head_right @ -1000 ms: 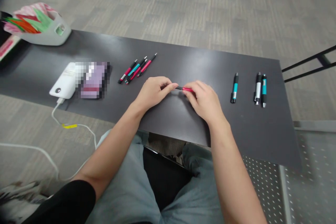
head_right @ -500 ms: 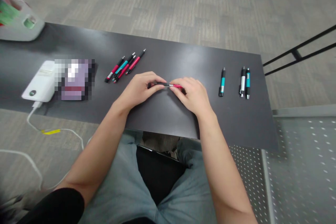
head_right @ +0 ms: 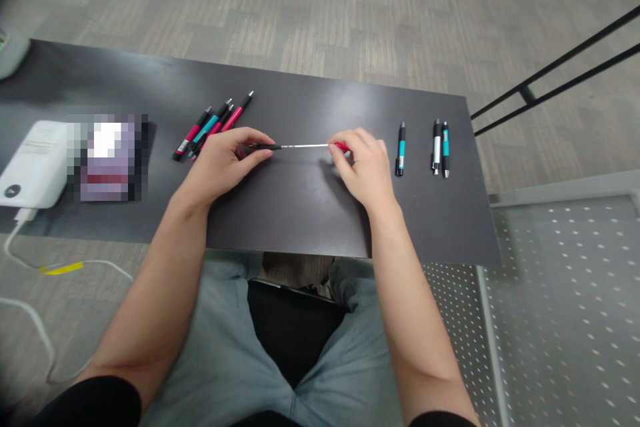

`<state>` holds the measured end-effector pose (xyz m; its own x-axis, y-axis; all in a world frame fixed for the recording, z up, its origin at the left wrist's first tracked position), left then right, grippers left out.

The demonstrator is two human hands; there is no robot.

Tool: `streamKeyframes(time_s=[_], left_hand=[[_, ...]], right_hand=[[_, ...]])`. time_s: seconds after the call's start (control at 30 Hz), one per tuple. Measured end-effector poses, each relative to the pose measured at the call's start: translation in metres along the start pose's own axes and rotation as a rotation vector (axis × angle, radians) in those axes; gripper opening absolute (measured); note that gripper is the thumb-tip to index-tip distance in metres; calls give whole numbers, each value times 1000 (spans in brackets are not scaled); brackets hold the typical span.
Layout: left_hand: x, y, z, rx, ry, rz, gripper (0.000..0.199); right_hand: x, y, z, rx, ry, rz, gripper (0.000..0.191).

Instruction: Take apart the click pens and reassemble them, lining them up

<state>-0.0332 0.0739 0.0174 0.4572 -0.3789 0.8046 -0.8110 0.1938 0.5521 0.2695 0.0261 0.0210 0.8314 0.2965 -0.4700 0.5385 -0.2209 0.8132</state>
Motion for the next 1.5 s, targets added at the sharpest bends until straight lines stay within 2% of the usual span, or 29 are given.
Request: streamKeyframes(time_s=[0.2, 0.3, 0.43, 0.53, 0.63, 0.73, 0.8, 0.9, 0.97, 1.23, 1.33, 1.43, 1.5], left_hand=[[-4, 3, -1, 58, -16, -22, 17], [-4, 0, -2, 29, -56, -53, 19], [-8, -7, -2, -86, -102, -166, 18], [-12, -9, -2, -136, -58, -215, 21], [-8, -9, -1, -123, -19, -175, 30], [5, -7, -1, -46, -54, -93, 40], [14, -8, -1, -11, -89, -44, 33], [21, -13, -1, -28, -91, -54, 12], [23, -16, -2, -47, -89, -47, 14], [25, -18, -3, -24, -119, 9, 17], [22, -17, -2, -37, -73, 1, 8], [13, -13, 0, -36, 12, -87, 37], [8, -11, 3, -63, 61, -178, 37]], right_hand=[[11, 8, 2, 133, -42, -61, 28], [12, 8, 3, 162, -51, -47, 27], [6, 5, 3, 129, -36, -67, 25], [1, 4, 3, 108, -7, -98, 25], [1, 2, 3, 72, -15, -94, 24], [1, -2, 3, 41, -11, -70, 23], [0, -4, 3, 31, -1, -56, 23], [-4, -5, 4, 23, 16, -54, 24], [-6, -4, 4, 37, 32, -67, 24], [-12, -4, 3, -50, 50, -89, 22], [-13, -4, 4, -18, 81, -82, 22], [-8, -1, 4, 76, 76, -106, 24], [-4, 1, 4, 130, 51, -128, 27]])
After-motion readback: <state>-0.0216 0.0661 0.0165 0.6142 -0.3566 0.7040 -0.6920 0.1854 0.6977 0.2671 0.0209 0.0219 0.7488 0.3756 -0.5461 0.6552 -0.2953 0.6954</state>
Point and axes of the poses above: each hand's wrist, its own z-axis away from the middle knuckle, its own y-axis out of the back of the hand, x = y × z, the point moved 6 cm from there along -z, towards the middle knuckle, and after that the axes turned 2 degrees about y, right-handed, at the moved point
